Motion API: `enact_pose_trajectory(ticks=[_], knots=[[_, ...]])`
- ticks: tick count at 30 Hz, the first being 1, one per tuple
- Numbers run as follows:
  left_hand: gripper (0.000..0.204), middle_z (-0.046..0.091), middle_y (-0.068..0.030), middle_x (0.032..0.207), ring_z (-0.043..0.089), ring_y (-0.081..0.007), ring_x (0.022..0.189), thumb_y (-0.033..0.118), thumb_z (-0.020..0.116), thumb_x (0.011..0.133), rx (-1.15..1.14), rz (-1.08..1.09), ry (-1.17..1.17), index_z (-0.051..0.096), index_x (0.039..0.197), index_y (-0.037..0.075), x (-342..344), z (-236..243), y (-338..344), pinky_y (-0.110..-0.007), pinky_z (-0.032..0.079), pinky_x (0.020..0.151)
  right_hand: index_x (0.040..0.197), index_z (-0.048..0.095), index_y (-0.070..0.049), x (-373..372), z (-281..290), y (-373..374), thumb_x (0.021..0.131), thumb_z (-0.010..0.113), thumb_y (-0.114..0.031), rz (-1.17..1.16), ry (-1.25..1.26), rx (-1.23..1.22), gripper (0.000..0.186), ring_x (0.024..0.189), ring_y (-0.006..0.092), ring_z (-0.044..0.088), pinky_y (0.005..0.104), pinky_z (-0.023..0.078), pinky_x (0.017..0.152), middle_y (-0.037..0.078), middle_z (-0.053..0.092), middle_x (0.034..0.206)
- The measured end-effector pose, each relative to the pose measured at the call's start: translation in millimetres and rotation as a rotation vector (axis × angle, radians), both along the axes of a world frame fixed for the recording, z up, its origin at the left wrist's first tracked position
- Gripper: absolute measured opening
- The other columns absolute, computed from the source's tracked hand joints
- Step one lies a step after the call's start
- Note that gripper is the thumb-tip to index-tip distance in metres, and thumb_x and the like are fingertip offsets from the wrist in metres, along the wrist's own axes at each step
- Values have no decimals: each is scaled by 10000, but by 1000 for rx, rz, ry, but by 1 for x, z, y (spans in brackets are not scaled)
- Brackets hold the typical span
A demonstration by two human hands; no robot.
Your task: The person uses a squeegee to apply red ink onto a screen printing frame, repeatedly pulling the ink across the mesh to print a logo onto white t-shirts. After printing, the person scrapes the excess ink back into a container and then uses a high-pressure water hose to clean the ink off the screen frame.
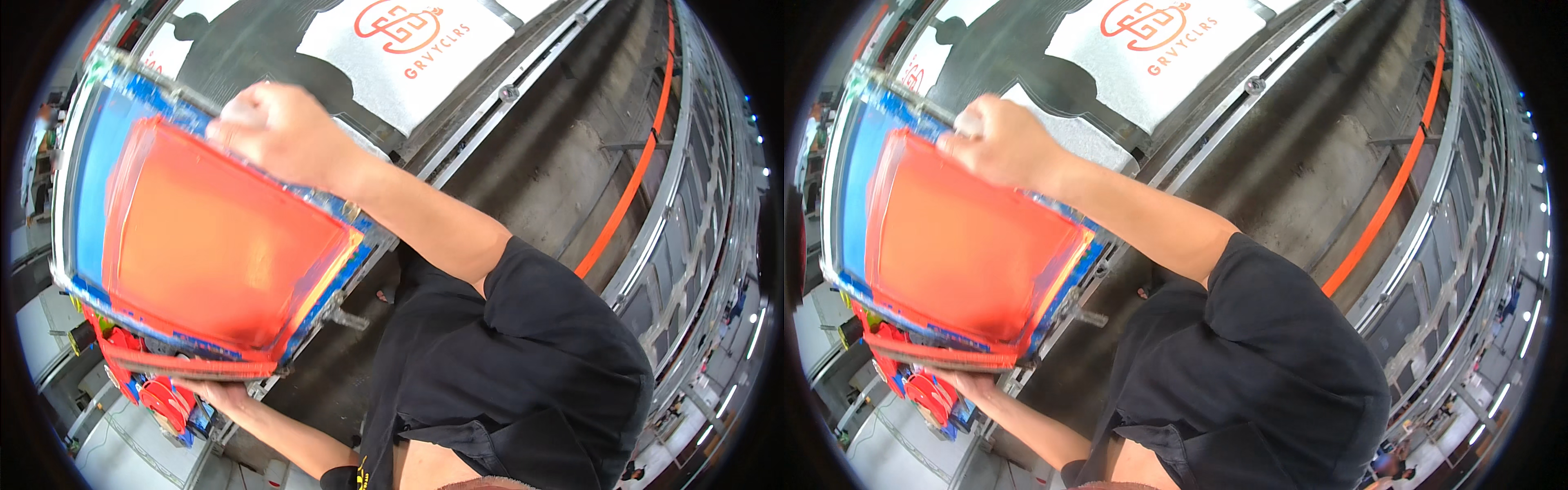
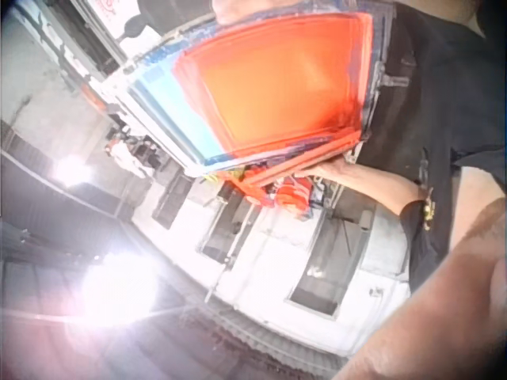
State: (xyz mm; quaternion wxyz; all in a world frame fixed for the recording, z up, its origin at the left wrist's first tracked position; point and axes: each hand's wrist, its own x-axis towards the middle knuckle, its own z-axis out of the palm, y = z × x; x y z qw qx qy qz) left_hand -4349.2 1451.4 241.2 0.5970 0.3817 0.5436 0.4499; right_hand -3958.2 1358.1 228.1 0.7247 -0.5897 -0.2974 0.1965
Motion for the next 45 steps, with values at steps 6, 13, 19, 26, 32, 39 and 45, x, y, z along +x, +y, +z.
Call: enact_pose_trajectory(ticks=[6, 13, 19, 26, 32, 39, 45], knots=[[817, 279, -100, 1671, 322, -341, 1503, 704, 437, 997, 25, 148, -101, 245, 1637, 233, -6, 25, -25, -577, 276, 1252, 1148, 610, 26, 1, -13, -3, 862, 831, -322, 354, 43, 127, 502, 751, 198, 685, 340, 535, 676, 128, 684, 839], [784, 282, -137, 1654, 348, -345, 1478, 624, 426, 1041, 98, 265, 181, 258, 1629, 133, 51, 57, -48, -551, 314, 1236, 1150, 606, 21, 30, -79, 12, 922, 747, -286, 382, 393, 39, 407, 697, 205, 672, 355, 517, 625, 112, 668, 815], [803, 399, -150, 1549, 474, -321, 1365, 673, 436, 1018, 97, 374, 435, 251, 1640, 201, 135, 65, -49, -517, 420, 1152, 1149, 599, 9, 74, -90, 14, 969, 708, -241, 284, 473, -23, 327, 579, 134, 600, 298, 471, 540, 68, 650, 734], [815, 559, -161, 1396, 556, -321, 1271, 693, 465, 999, 76, 472, 472, 350, 1598, 152, 176, 69, -49, -515, 448, 1099, 1146, 597, 11, 106, -94, 22, 971, 702, -220, 248, 483, -57, 309, 559, 131, 598, 293, 462, 523, 65, 640, 707], [821, 514, -154, 1460, 534, -321, 1302, 702, 463, 994, 52, 501, 439, 381, 1581, 134, 153, 68, -59, -518, 430, 1124, 1089, 631, -18, 92, -87, 30, 959, 714, -234, 341, 520, -105, 266, 610, 141, 607, 305, 479, 571, 60, 623, 729], [774, 344, -149, 1619, 396, -355, 1439, 609, 538, 1001, 52, 536, 172, 391, 1568, 102, 81, 66, -93, -612, 340, 1189, 1358, 583, -11, 54, -70, 62, 890, 701, -604, 446, -9, 142, 765, 973, 309, 690, 398, 534, 854, 193, 685, 1102], [768, 366, -150, 1616, 400, -353, 1442, 556, 627, 977, 42, 677, -41, 404, 1557, 105, -16, 57, -154, -651, 332, 1181, 1461, 460, 46, 7, -81, 33, 871, 676, -689, 999, 454, -275, 967, 1127, 348, 685, 398, 531, 936, 250, 681, 1242]])
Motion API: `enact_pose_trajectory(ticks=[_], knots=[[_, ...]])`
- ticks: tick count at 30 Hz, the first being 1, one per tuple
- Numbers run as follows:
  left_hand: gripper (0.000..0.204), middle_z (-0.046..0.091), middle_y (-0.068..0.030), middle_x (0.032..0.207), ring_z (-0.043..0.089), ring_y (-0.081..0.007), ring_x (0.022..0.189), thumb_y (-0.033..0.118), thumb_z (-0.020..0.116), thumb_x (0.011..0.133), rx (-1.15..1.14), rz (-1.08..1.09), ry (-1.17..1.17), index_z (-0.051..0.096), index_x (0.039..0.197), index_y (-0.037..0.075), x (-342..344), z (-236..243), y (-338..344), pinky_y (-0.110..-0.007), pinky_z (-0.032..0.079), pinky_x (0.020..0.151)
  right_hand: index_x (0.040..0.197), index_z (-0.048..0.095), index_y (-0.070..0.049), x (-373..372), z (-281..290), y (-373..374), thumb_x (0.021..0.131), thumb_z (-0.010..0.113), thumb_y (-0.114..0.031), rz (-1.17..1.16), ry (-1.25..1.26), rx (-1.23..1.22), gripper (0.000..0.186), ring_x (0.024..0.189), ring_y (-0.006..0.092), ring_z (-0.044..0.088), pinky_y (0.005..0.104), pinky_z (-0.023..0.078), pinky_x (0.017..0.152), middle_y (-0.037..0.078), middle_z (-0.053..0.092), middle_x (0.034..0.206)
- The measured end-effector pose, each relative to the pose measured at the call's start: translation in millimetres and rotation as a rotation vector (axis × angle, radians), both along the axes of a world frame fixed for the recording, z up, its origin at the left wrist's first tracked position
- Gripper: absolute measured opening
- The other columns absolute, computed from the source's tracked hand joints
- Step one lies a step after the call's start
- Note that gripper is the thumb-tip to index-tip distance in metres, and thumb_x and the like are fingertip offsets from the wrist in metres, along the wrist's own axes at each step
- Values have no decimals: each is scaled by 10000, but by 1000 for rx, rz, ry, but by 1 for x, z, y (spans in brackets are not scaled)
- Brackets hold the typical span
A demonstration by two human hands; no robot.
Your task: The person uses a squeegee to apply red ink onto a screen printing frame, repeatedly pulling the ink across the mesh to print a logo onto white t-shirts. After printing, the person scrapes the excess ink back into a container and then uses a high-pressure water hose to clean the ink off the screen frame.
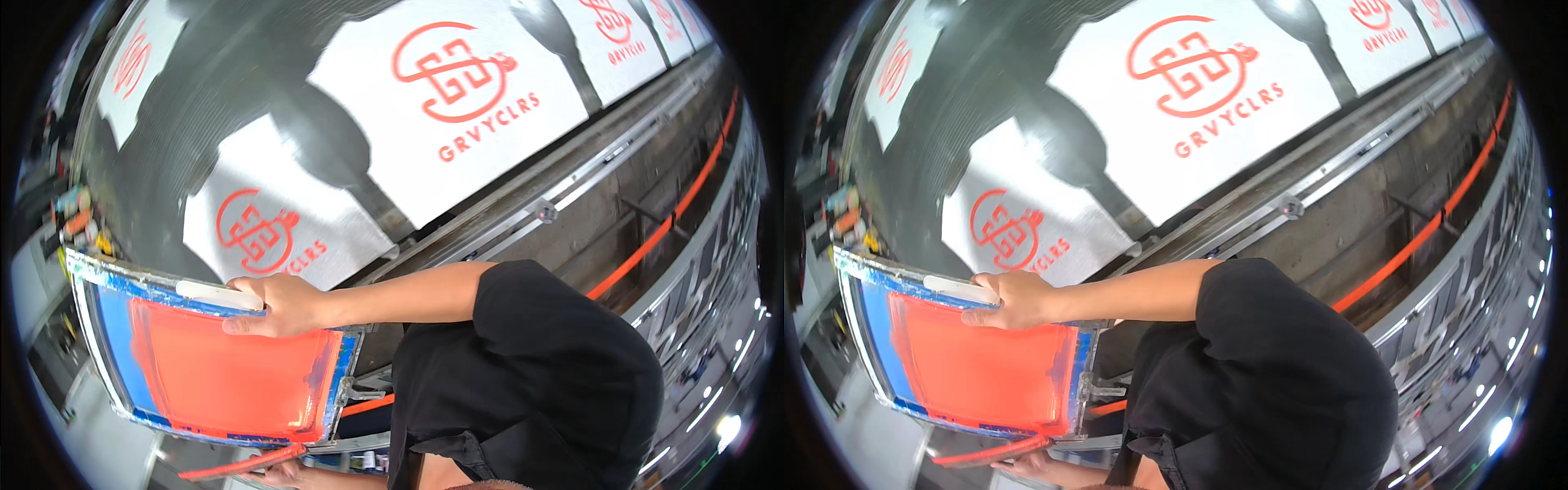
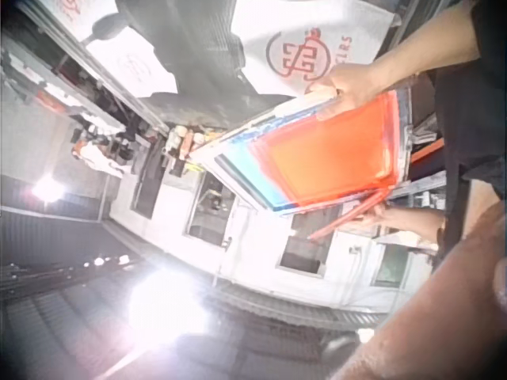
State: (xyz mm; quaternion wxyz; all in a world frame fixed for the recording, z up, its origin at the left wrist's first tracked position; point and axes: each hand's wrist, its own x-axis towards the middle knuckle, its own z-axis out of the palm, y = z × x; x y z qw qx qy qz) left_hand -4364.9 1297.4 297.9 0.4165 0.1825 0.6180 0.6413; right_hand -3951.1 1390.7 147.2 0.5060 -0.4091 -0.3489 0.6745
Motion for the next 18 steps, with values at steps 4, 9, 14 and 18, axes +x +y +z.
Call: enact_pose_trajectory(ticks=[4, 9, 14, 18], knots=[[771, 335, -131, 1641, 385, -358, 1454, 558, 607, 987, 51, 80, -40, 382, 1573, 110, -16, -11, -24, -627, 302, 1210, 1464, 478, 47, -89, 1, 9, 884, 607, -730, -76, -189, 170, 979, 1005, 377, 719, 409, 538, 881, 276, 718, 1080], [750, 388, -111, 1594, 427, -319, 1420, 603, 577, 996, 249, 415, -11, 403, 1562, 142, -96, -36, -88, -518, 364, 1187, 1516, 433, 36, -206, 17, 32, 1016, 509, -614, 136, -57, 367, 823, 1070, 380, 709, 423, 529, 925, 252, 716, 1147], [672, 516, -95, 1489, 533, -310, 1322, 607, 501, 1031, 270, 779, 126, 500, 1485, 111, -166, -125, -190, -510, 445, 1122, 1407, 480, -5, -336, -4, 21, 990, 578, -612, 613, -134, 414, 742, 1058, 319, 691, 405, 519, 907, 247, 701, 1166], [740, 376, -98, 1610, 432, -325, 1425, 620, 476, 1033, 364, 887, 49, 399, 1562, 108, -265, -106, -232, -548, 375, 1178, 1399, 499, -4, -495, 5, 47, 1041, 554, -559, 1071, 14, 392, 663, 1136, 147, 547, 314, 463, 975, 85, 613, 1247]])
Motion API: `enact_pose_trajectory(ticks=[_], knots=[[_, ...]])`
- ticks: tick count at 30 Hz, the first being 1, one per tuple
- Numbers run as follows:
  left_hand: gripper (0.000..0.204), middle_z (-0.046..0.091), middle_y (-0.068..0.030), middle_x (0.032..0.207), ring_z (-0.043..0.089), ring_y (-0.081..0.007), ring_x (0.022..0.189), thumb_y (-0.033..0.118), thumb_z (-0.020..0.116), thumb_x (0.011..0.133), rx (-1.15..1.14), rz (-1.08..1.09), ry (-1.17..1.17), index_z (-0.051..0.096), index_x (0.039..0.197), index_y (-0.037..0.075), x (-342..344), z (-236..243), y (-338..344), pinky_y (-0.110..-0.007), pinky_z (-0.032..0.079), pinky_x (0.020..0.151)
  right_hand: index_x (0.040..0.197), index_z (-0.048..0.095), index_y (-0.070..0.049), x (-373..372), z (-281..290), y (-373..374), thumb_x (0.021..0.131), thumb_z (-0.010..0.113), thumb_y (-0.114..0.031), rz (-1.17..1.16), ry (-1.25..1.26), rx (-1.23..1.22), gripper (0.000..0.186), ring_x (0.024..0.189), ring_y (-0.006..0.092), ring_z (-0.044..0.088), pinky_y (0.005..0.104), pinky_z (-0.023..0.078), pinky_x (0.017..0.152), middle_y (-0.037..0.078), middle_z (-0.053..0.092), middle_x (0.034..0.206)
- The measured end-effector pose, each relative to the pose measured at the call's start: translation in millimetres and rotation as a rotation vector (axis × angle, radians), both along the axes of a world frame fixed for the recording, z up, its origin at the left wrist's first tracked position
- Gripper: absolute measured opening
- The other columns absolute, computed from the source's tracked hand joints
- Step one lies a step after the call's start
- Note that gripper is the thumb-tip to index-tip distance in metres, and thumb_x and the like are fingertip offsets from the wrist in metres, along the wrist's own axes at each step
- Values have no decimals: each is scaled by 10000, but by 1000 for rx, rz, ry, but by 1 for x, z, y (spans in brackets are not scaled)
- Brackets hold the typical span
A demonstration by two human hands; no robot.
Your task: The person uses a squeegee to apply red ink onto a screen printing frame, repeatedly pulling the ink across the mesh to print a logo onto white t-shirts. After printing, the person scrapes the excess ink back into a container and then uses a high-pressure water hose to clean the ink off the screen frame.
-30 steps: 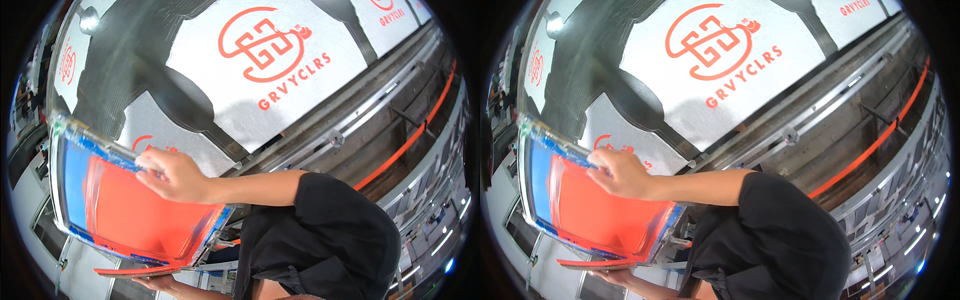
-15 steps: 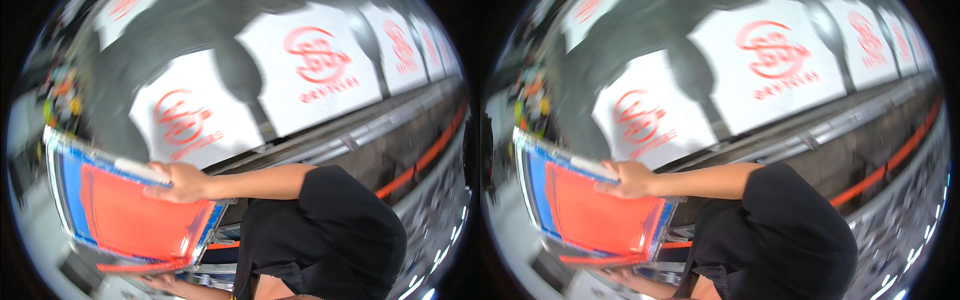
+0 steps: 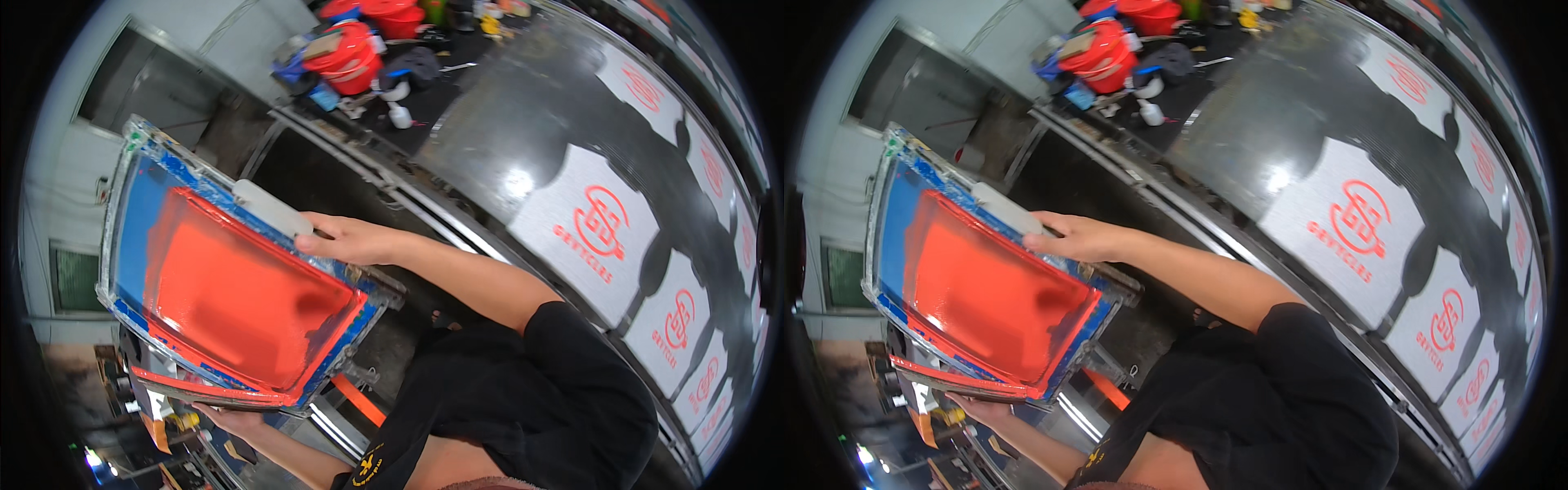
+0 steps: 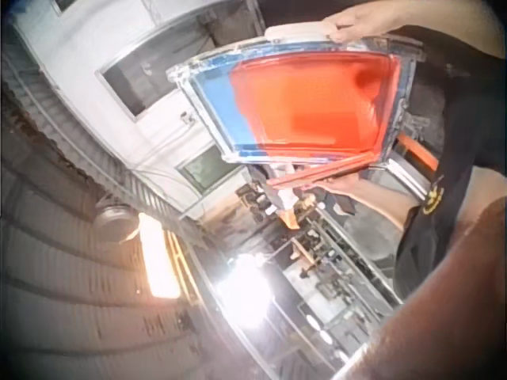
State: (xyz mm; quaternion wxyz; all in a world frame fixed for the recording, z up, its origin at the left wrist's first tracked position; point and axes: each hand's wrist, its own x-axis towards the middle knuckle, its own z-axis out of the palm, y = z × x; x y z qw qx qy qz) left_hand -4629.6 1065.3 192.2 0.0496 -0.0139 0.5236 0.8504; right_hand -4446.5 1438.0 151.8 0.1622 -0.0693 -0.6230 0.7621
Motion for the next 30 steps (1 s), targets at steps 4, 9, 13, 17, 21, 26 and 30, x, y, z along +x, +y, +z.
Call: enact_pose_trajectory(ticks=[4, 9, 13, 17, 21, 26, 30], knots=[[826, 330, -128, 1644, 380, -350, 1472, 653, 472, 1015, 50, 64, -126, 306, 1614, 108, -45, 12, 18, -565, 313, 1219, 1205, 686, -48, -101, -63, -13, 977, 566, -668, -325, -247, 63, 672, 943, 196, 662, 355, 517, 780, 124, 717, 1019], [792, 244, -141, 1674, 335, -357, 1494, 578, 504, 1029, -125, 86, 61, 280, 1619, 99, -115, -1, 24, -557, 348, 1195, 911, 684, -39, -188, -90, -7, 996, 521, -673, -347, -370, -60, 660, 706, 147, 552, 346, 453, 668, 44, 611, 739], [761, 281, -129, 1660, 336, -333, 1497, 603, 432, 1046, -263, 57, 42, 311, 1611, 107, -204, -29, 55, -550, 320, 1209, 846, 655, -27, -275, -121, 32, 1004, 487, -686, -420, -237, -120, 698, 675, 132, 517, 338, 427, 628, 30, 555, 671], [767, 259, -128, 1668, 311, -324, 1511, 621, 398, 1052, 7, 65, -77, 288, 1621, 120, -297, -28, 124, -542, 275, 1231, 879, 685, -18, -393, -162, 106, 991, 460, -718, -380, -223, -175, 744, 677, 179, 590, 368, 458, 649, 64, 605, 681], [720, 258, -150, 1660, 319, -312, 1501, 554, 327, 1091, -302, 187, 196, 283, 1611, 57, -354, -42, 146, -538, 279, 1239, 964, 734, -25, -474, -138, 149, 971, 439, -759, -262, -332, -86, 792, 780, 206, 646, 376, 490, 732, 94, 649, 746], [678, 341, -233, 1594, 486, -355, 1375, 496, 315, 1114, -381, 251, 210, 292, 1600, 23, -437, -39, 208, -518, 446, 1144, 963, 732, -31, -569, -124, 207, 988, 449, -732, -262, -321, -117, 755, 794, 181, 623, 345, 483, 739, 63, 667, 792], [739, 312, -177, 1634, 394, -356, 1462, 590, 369, 1071, -85, 256, -27, 337, 1598, 73, -499, -2, 306, -554, 382, 1184, 1009, 734, -18, -659, -139, 259, 1023, 483, -670, -251, -313, -96, 699, 829, 105, 559, 315, 467, 759, 8, 650, 836]])
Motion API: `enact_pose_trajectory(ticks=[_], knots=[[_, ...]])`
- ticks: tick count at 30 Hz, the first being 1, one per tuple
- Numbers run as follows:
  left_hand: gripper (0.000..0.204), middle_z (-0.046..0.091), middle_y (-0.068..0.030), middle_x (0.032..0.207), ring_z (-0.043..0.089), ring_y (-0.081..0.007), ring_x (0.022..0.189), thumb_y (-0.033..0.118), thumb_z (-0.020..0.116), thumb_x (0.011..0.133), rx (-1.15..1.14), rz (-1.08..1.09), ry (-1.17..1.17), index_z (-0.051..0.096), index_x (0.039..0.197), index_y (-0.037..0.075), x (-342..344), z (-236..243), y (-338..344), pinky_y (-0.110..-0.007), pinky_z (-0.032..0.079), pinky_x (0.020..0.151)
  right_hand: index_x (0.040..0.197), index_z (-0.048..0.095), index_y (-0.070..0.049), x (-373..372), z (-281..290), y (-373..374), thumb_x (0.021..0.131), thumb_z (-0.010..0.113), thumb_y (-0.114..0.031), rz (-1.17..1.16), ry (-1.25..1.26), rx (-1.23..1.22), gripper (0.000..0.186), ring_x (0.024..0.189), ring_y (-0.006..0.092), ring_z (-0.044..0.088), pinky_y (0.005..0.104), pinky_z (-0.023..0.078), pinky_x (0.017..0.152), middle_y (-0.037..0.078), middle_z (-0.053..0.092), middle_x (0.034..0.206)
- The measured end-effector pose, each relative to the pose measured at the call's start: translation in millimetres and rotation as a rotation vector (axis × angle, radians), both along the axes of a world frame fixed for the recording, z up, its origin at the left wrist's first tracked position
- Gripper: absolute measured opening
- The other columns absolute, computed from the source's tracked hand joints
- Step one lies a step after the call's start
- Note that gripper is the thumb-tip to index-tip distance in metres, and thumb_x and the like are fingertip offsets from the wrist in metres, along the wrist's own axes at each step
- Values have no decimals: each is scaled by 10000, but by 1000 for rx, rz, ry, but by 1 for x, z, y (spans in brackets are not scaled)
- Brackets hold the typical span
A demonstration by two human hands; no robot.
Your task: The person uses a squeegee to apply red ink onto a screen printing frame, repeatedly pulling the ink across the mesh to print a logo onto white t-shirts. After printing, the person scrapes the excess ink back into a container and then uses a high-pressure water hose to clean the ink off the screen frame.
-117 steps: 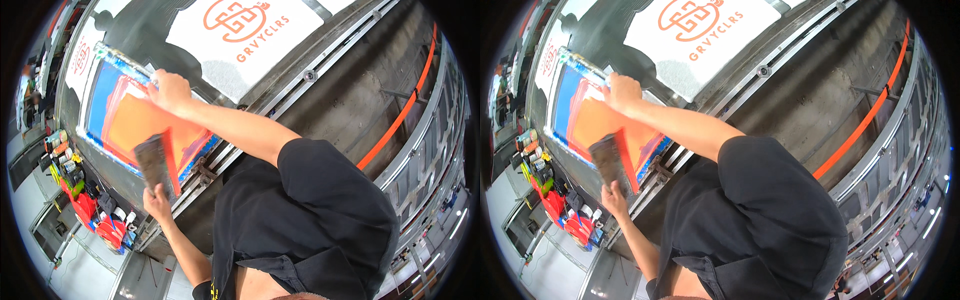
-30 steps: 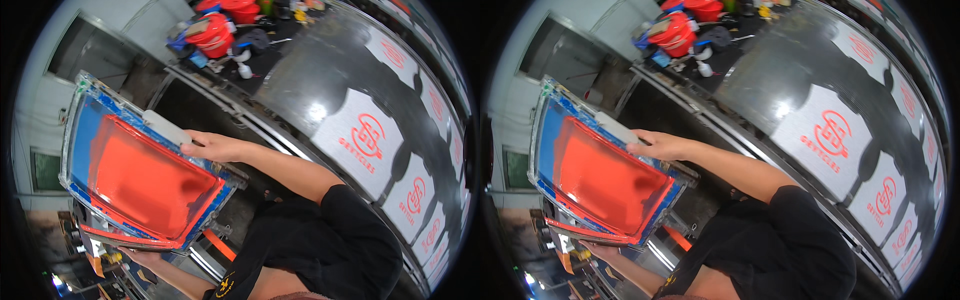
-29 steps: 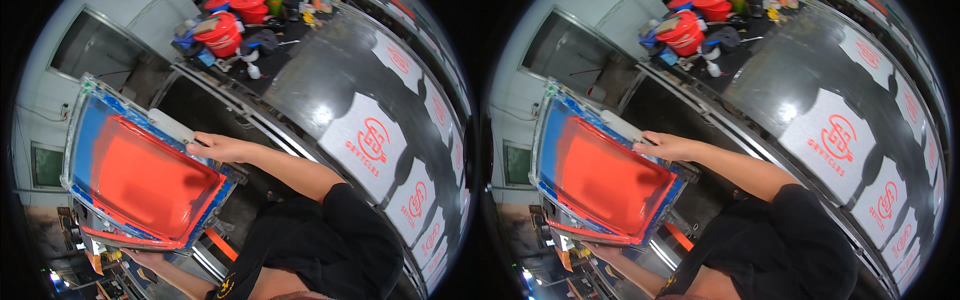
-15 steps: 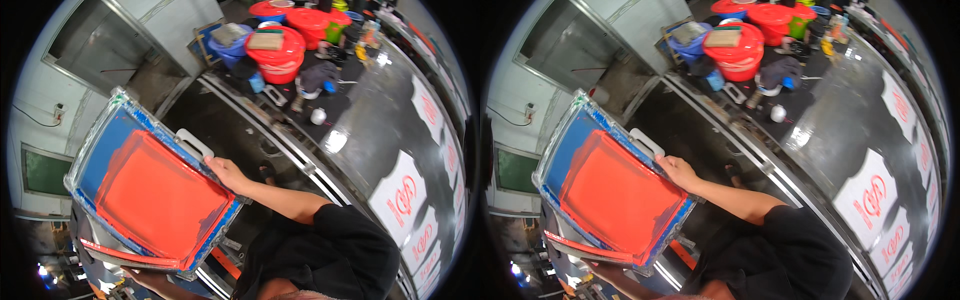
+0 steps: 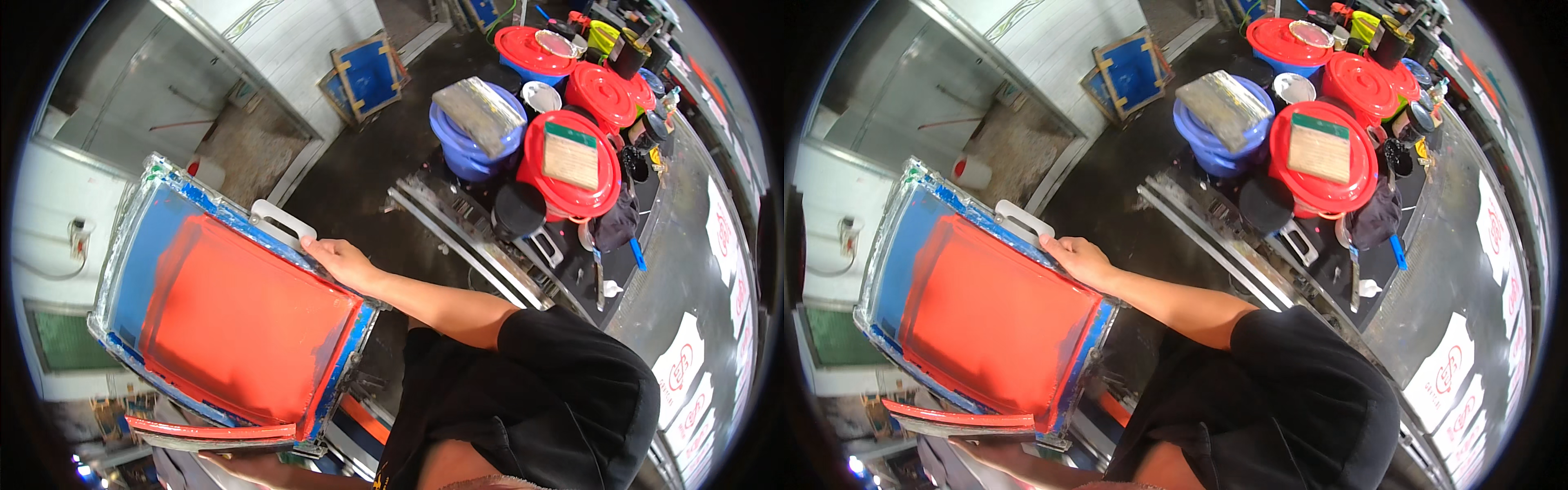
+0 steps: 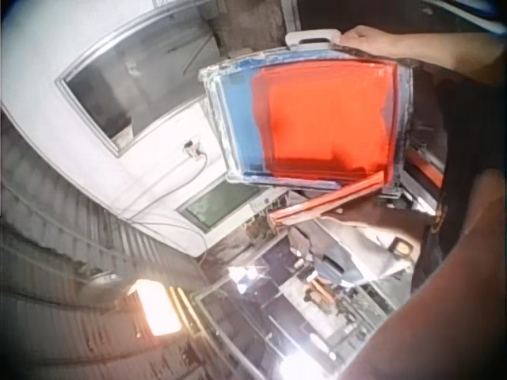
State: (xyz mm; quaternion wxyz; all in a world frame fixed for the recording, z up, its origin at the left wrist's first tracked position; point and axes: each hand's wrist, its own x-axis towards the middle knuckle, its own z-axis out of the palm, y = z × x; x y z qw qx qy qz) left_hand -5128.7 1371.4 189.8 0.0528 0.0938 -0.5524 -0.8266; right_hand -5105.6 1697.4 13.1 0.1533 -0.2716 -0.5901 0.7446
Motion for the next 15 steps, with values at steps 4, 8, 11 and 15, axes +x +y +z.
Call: enact_pose_trajectory(ticks=[4, 8, 11, 15], knots=[[845, 256, -153, 1670, 284, -363, 1521, 688, 450, 1002, -167, -62, 133, 320, 1614, 120, -124, -39, 31, -570, 274, 1235, 844, 690, -18, -72, 3, 62, 945, 450, -796, -140, -11, 6, 820, 801, 213, 637, 387, 492, 789, 85, 663, 786], [868, 198, -166, 1685, 295, -374, 1509, 675, 426, 1019, 39, -337, 30, 247, 1630, 84, -249, -47, 123, -572, 284, 1226, 985, 740, 3, -127, 4, 138, 940, 464, -793, -360, -24, 64, 844, 816, 222, 643, 394, 495, 795, 100, 685, 827], [816, 202, -154, 1687, 309, -378, 1505, 661, 345, 1048, 68, -570, -41, 218, 1639, 113, -290, -29, 191, -570, 300, 1222, 1140, 743, 5, -136, 3, 168, 945, 461, -787, -451, -104, 38, 863, 797, 213, 642, 382, 499, 754, 89, 690, 832], [781, 235, -128, 1686, 310, -371, 1510, 656, 340, 1051, 69, -843, -96, 256, 1635, 144, -394, -63, 308, -566, 296, 1224, 1143, 743, 19, -152, -30, 243, 946, 488, -772, -660, -113, -73, 854, 772, 186, 615, 360, 491, 722, 71, 661, 807]])
